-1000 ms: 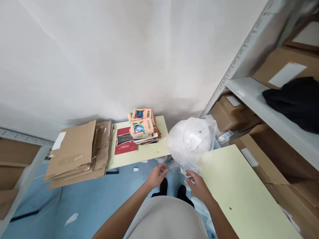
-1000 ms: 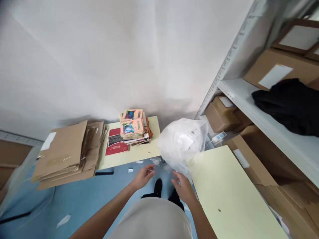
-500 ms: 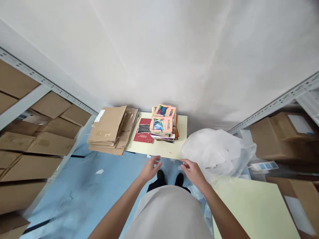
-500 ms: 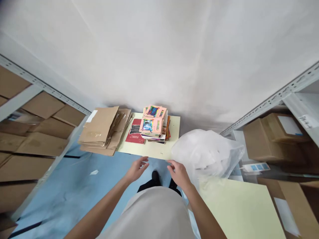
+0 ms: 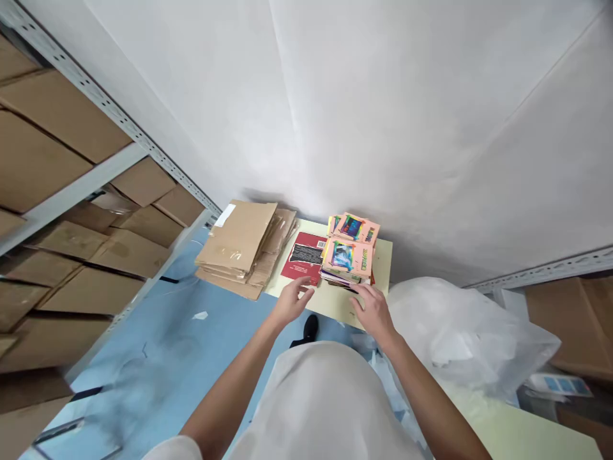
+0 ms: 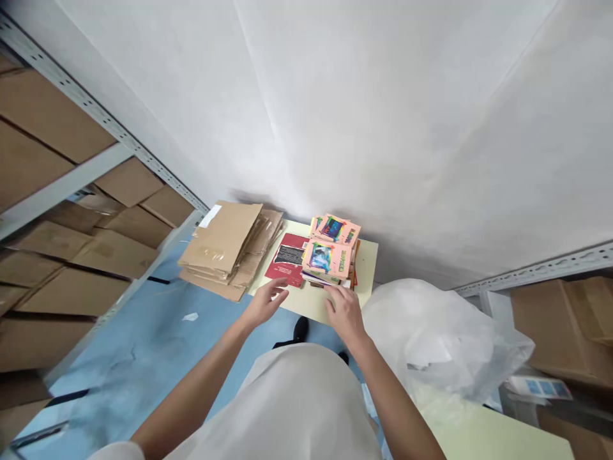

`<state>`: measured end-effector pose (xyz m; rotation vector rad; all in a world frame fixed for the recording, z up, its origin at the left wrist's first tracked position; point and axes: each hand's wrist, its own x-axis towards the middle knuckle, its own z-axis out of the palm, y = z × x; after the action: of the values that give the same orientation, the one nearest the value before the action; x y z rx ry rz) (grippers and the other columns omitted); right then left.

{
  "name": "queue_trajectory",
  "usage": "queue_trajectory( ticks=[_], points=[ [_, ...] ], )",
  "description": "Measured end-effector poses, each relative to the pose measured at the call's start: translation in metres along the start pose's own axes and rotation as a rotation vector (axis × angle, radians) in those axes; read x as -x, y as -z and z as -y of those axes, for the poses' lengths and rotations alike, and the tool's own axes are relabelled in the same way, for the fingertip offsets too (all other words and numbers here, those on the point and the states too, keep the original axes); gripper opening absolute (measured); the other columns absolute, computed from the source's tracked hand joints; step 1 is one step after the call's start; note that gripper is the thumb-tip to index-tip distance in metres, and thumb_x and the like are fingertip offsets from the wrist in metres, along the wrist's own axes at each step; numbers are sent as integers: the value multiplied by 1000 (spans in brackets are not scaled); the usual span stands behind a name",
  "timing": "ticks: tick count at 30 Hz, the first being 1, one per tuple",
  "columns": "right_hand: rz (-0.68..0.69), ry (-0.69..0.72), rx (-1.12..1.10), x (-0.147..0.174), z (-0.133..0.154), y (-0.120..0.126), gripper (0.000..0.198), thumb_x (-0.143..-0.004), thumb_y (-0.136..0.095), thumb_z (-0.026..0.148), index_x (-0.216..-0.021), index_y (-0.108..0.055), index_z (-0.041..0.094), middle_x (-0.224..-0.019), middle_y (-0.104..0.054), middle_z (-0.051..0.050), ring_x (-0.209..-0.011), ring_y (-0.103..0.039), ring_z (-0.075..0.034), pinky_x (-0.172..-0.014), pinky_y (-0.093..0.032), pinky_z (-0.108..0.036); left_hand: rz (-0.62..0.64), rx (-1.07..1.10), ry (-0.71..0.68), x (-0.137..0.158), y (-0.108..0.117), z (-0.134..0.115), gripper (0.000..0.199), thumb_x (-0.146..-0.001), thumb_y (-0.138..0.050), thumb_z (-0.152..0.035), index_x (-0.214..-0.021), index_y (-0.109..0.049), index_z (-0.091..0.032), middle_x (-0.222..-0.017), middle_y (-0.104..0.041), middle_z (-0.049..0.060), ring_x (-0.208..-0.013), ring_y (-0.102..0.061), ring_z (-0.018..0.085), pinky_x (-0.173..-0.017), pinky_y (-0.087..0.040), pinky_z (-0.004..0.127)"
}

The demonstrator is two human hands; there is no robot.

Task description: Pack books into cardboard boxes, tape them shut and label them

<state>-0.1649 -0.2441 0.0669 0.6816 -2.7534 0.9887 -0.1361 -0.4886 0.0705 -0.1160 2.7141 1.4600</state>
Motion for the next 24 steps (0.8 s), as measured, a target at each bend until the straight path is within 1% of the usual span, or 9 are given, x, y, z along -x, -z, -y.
queue_trajectory(
  ticks=[4, 8, 10, 12, 15, 17, 20, 22, 24],
  points=[
    [-24, -13, 208, -28, 8, -11, 39, -87, -51, 16, -125, -58, 19, -124, -62, -13, -119, -54, -28, -100, -43, -47, 24, -54, -171, -46, 12, 3, 40, -88, -51, -39, -119, -59, -16, -112, -68, 13, -102, -66, 24, -87, -53, 39],
    [39, -70, 369, -58, 16, -22, 53, -83, -55, 12, -135, -49, 15, -142, -48, -15, -135, -38, -31, -107, -36, -49, 92, -152, -403, -107, 9, -12, 38, -91, -47, -32, -123, -58, -14, -124, -63, 15, -117, -58, 25, -101, -45, 41],
    [90, -95, 408, -68, 20, -31, 55, -82, -55, 10, -136, -48, 14, -143, -47, -15, -136, -37, -30, -109, -33, -49, 162, -200, -458, -133, 2, -20, 40, -92, -43, -27, -128, -55, -13, -132, -57, 15, -123, -53, 25, -104, -42, 41],
    [115, -121, 423, -71, 22, -41, 54, -83, -53, 9, -136, -48, 14, -144, -47, -15, -137, -37, -30, -110, -31, -50, 214, -254, -450, -149, -5, -25, 41, -92, -41, -22, -130, -53, -13, -137, -54, 15, -123, -52, 25, -102, -43, 41],
    [80, -168, 406, -65, 24, -55, 50, -85, -44, 6, -135, -50, 14, -142, -50, -15, -136, -38, -29, -111, -30, -50, 208, -317, -421, -152, -12, -24, 37, -91, -41, -20, -124, -57, -16, -133, -56, 14, -120, -53, 28, -99, -43, 44],
    [41, -180, 380, -58, 24, -63, 51, -86, -38, 4, -133, -52, 15, -140, -52, -14, -136, -38, -28, -111, -27, -52, 173, -340, -416, -145, -12, -20, 35, -90, -44, -22, -121, -59, -17, -129, -58, 15, -118, -52, 30, -98, -41, 46],
    [-3, -192, 341, -46, 25, -70, 53, -84, -34, 2, -132, -53, 16, -140, -51, -16, -138, -34, -30, -111, -20, -61, 135, -362, -377, -129, -8, -11, 34, -87, -51, -26, -120, -59, -18, -124, -55, 16, -113, -50, 32, -91, -43, 46],
    [-21, -222, 311, -40, 25, -72, 55, -83, -34, 1, -131, -53, 16, -141, -50, -16, -140, -32, -32, -110, -15, -66, 139, -347, -348, -121, -5, -6, 35, -86, -53, -28, -120, -59, -19, -119, -55, 16, -109, -51, 31, -88, -43, 45],
    [-40, -257, 275, -38, 24, -72, 55, -81, -34, 0, -129, -55, 17, -141, -50, -16, -140, -30, -32, -109, -15, -67, 164, -312, -319, -117, -4, -4, 35, -86, -53, -31, -119, -58, -18, -113, -57, 15, -105, -53, 31, -88, -43, 45]
  ],
)
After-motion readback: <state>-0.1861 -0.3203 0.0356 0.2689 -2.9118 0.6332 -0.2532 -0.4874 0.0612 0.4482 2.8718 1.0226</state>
